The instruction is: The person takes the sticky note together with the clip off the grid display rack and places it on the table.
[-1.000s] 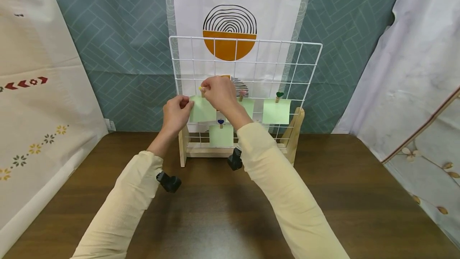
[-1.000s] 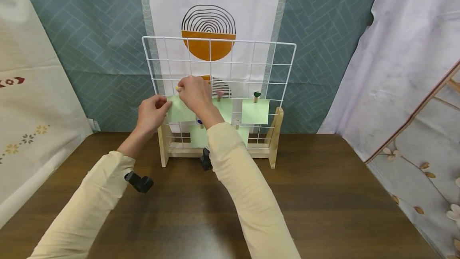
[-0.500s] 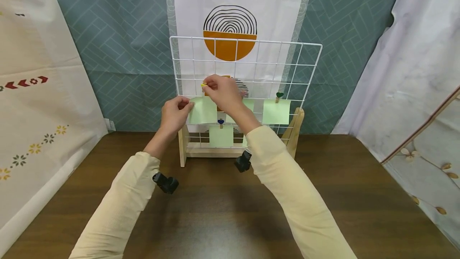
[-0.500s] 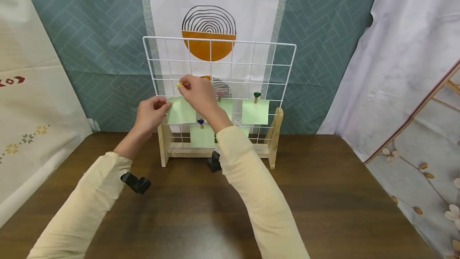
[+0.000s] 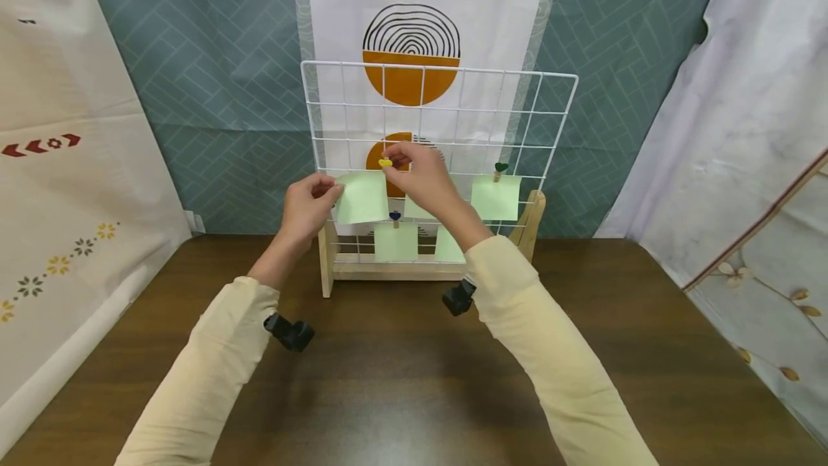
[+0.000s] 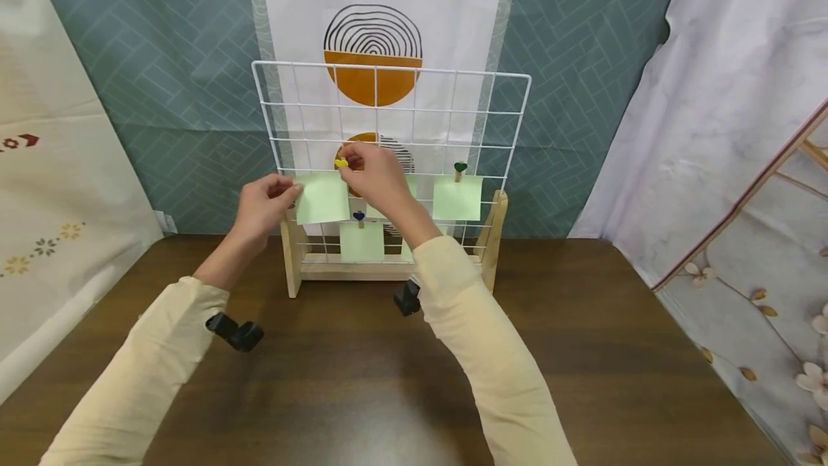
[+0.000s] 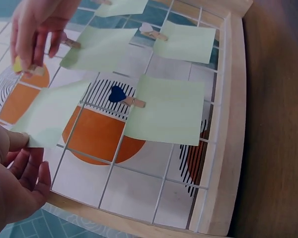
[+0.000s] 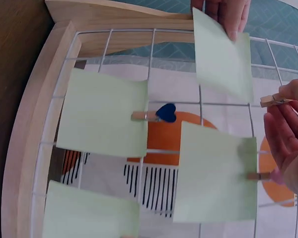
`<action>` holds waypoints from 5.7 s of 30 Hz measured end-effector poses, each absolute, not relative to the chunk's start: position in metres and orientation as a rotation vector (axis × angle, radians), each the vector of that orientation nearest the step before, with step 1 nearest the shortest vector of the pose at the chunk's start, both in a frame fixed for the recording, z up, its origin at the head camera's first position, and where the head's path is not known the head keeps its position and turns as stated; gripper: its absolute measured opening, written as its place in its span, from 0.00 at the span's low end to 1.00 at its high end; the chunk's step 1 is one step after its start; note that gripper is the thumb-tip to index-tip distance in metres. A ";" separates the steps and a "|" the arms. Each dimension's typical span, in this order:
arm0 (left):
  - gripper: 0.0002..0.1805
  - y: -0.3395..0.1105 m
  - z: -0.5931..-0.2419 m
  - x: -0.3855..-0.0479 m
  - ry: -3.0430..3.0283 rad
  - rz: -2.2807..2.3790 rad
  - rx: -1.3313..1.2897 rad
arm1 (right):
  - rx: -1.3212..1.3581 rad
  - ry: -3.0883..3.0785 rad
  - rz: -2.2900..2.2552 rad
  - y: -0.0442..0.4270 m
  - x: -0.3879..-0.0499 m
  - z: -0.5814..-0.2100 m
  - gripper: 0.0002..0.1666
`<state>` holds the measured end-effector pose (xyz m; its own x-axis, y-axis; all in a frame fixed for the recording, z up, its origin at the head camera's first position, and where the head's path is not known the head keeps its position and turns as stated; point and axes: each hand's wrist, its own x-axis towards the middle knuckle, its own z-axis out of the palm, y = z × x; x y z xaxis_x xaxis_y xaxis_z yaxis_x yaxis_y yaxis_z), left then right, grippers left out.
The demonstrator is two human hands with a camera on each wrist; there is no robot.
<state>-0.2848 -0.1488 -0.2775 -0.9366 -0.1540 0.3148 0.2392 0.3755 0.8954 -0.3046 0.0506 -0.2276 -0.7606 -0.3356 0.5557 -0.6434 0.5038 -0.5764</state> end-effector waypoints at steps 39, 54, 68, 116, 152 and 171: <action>0.15 -0.183 -0.344 -0.235 -2.533 -1.567 -0.111 | 0.650 -2.606 1.148 0.146 -0.272 -0.318 0.14; 0.11 -0.212 -0.368 -0.228 -2.713 -1.549 -0.181 | 0.597 -2.666 1.113 0.198 -0.264 -0.344 0.14; 0.12 -0.241 -0.384 -0.227 -2.858 -1.461 -0.164 | 0.486 -2.760 1.073 0.242 -0.261 -0.361 0.12; 0.12 -0.266 -0.400 -0.227 -2.987 -0.938 -0.175 | 0.440 -3.004 1.259 0.317 -0.269 -0.396 0.11; 0.16 -0.234 -0.379 -0.213 -2.699 -1.119 -0.149 | 0.317 -2.707 1.278 0.297 -0.259 -0.361 0.18; 0.16 -0.205 -0.332 -0.218 -2.540 -1.241 -0.221 | 0.468 -2.636 1.282 0.245 -0.251 -0.314 0.20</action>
<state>-0.2177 -0.2051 -0.3323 -0.9416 0.0041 0.3367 0.2681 0.6139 0.7425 -0.2511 0.2451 -0.3141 -0.9357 -0.2032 0.2885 -0.3524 0.5803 -0.7343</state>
